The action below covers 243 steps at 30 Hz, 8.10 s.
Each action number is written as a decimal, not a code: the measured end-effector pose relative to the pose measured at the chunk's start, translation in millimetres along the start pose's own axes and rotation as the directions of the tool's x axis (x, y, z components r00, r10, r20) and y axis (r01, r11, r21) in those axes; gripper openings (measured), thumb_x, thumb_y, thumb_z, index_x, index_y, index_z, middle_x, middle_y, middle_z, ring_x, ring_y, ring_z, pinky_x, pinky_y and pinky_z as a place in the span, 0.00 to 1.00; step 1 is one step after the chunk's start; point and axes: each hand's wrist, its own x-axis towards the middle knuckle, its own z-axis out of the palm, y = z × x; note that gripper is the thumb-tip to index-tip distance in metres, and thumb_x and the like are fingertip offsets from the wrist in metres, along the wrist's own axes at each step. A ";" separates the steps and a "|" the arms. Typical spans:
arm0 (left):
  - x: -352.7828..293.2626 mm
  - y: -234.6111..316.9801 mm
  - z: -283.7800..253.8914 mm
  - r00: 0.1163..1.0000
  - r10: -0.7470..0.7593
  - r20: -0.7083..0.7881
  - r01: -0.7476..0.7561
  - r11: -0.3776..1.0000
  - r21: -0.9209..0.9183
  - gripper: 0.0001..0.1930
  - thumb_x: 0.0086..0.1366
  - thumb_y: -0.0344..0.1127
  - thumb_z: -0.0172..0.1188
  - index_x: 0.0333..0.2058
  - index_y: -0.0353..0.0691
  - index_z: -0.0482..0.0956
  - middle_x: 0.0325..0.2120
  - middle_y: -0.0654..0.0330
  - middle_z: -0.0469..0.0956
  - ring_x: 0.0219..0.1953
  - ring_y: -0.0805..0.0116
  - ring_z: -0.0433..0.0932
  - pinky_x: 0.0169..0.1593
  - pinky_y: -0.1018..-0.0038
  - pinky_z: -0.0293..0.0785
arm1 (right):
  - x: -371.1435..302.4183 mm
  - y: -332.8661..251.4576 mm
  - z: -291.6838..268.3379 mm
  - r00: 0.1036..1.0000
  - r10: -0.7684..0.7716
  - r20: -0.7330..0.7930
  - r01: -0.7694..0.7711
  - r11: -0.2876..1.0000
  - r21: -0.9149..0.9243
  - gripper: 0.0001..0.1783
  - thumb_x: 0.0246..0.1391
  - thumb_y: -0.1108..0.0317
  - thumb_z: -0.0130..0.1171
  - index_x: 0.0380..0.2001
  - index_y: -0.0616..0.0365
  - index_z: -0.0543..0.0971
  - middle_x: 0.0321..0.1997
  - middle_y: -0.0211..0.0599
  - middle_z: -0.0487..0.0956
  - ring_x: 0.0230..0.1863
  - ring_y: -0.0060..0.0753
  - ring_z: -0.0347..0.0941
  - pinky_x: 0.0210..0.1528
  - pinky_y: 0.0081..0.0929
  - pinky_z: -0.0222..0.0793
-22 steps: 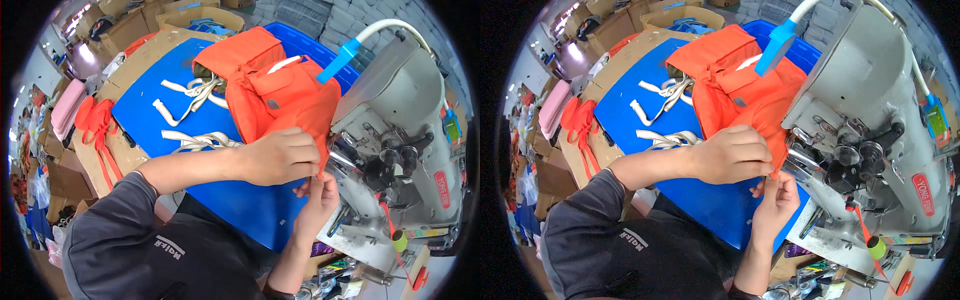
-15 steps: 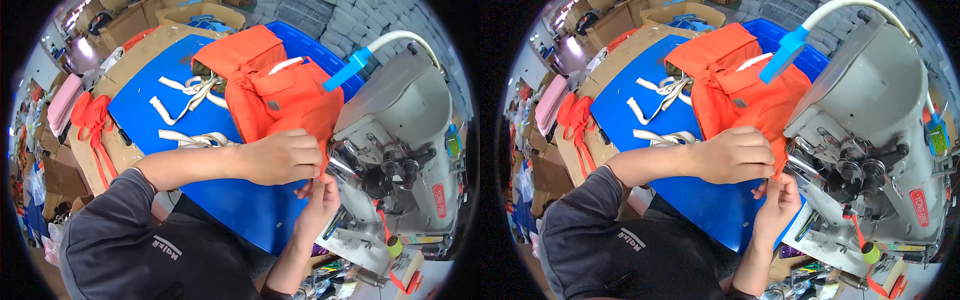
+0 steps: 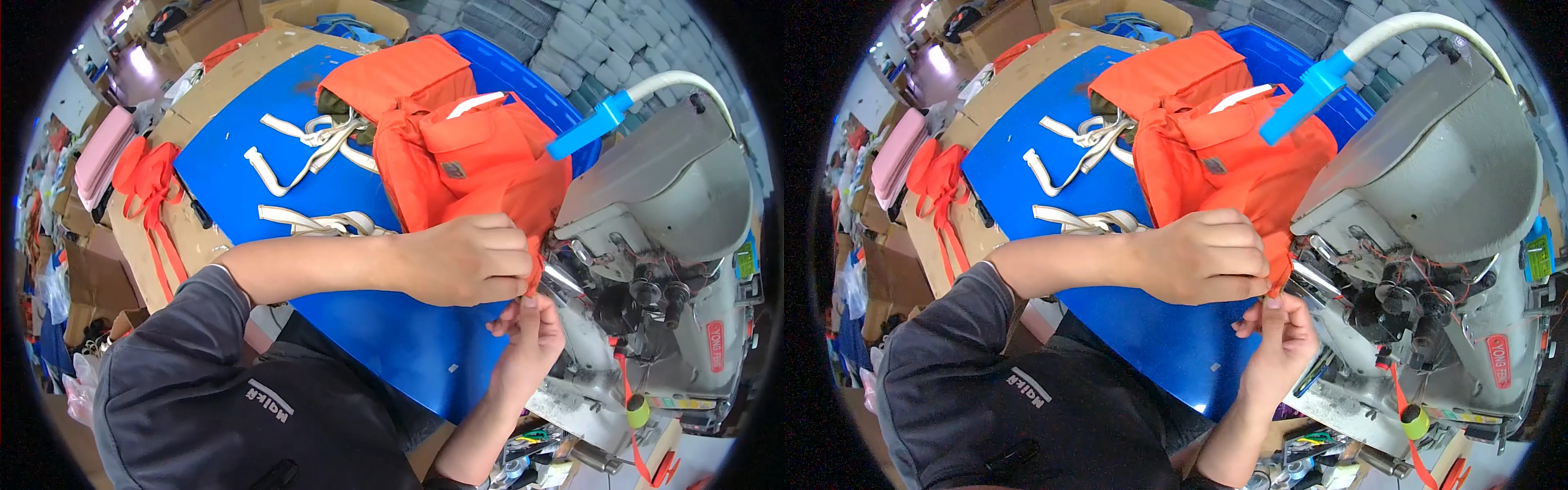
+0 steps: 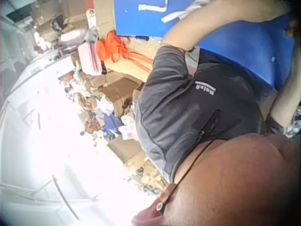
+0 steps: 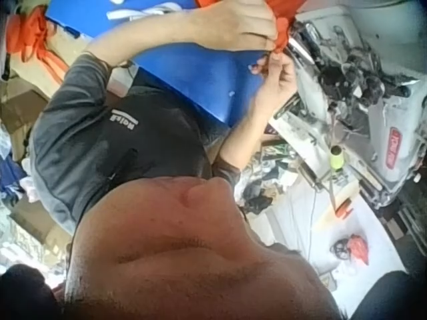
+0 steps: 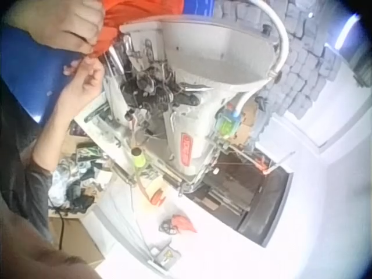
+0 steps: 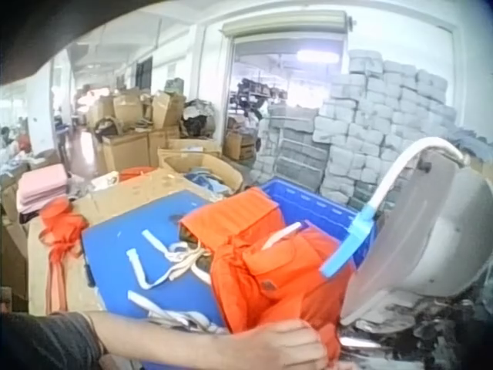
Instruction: Sewing and assembling components of orange life jackets at a workshop station.
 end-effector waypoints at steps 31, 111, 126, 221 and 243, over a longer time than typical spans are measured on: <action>-4.1 -12.4 11.1 0.995 0.102 0.008 -0.101 0.967 0.234 0.12 0.55 0.36 0.56 0.36 0.36 0.78 0.30 0.61 0.75 0.34 0.67 0.75 0.39 0.72 0.74 | 15.6 -4.9 15.0 0.981 -0.041 -0.189 0.015 0.991 -0.137 0.15 0.61 0.66 0.57 0.21 0.60 0.74 0.12 0.27 0.69 0.11 0.14 0.62 0.15 0.14 0.59; -520.2 436.7 -321.8 -0.432 -0.018 -0.902 0.072 -0.997 -0.014 0.44 0.53 0.51 0.65 0.61 0.32 0.57 0.55 0.44 0.66 0.56 0.47 0.68 0.56 0.54 0.68 | -61.3 92.6 27.5 0.620 -0.424 0.660 0.740 0.038 -0.671 0.23 0.59 0.51 0.56 0.42 0.62 0.77 0.50 0.53 0.75 0.47 0.57 0.73 0.52 0.49 0.67; -509.4 453.8 -176.3 -0.880 -0.275 -0.388 0.425 -0.821 -0.381 0.46 0.54 0.67 0.60 0.56 0.31 0.64 0.46 0.40 0.75 0.51 0.46 0.74 0.54 0.61 0.70 | -54.0 117.6 136.7 0.385 -0.198 0.902 0.923 0.092 -0.374 0.33 0.57 0.50 0.57 0.56 0.67 0.68 0.66 0.72 0.53 0.64 0.72 0.54 0.63 0.57 0.53; -43.5 113.6 -339.6 0.979 -0.138 -0.147 0.193 0.421 0.886 0.30 0.35 0.53 0.75 0.23 0.40 0.64 0.20 0.57 0.63 0.22 0.58 0.68 0.24 0.66 0.64 | -53.1 -131.7 133.5 0.831 -0.374 0.412 0.235 0.907 0.348 0.07 0.61 0.69 0.54 0.39 0.62 0.74 0.39 0.34 0.78 0.38 0.20 0.73 0.44 0.23 0.68; -5.6 -8.9 -165.9 0.926 -0.230 0.299 0.271 0.957 -0.104 0.32 0.46 0.48 0.73 0.47 0.40 0.73 0.46 0.54 0.73 0.50 0.54 0.72 0.55 0.60 0.67 | -6.9 12.0 57.0 0.967 -0.168 0.189 0.205 0.958 -0.200 0.10 0.60 0.74 0.51 0.37 0.69 0.79 0.38 0.31 0.80 0.38 0.20 0.73 0.44 0.21 0.68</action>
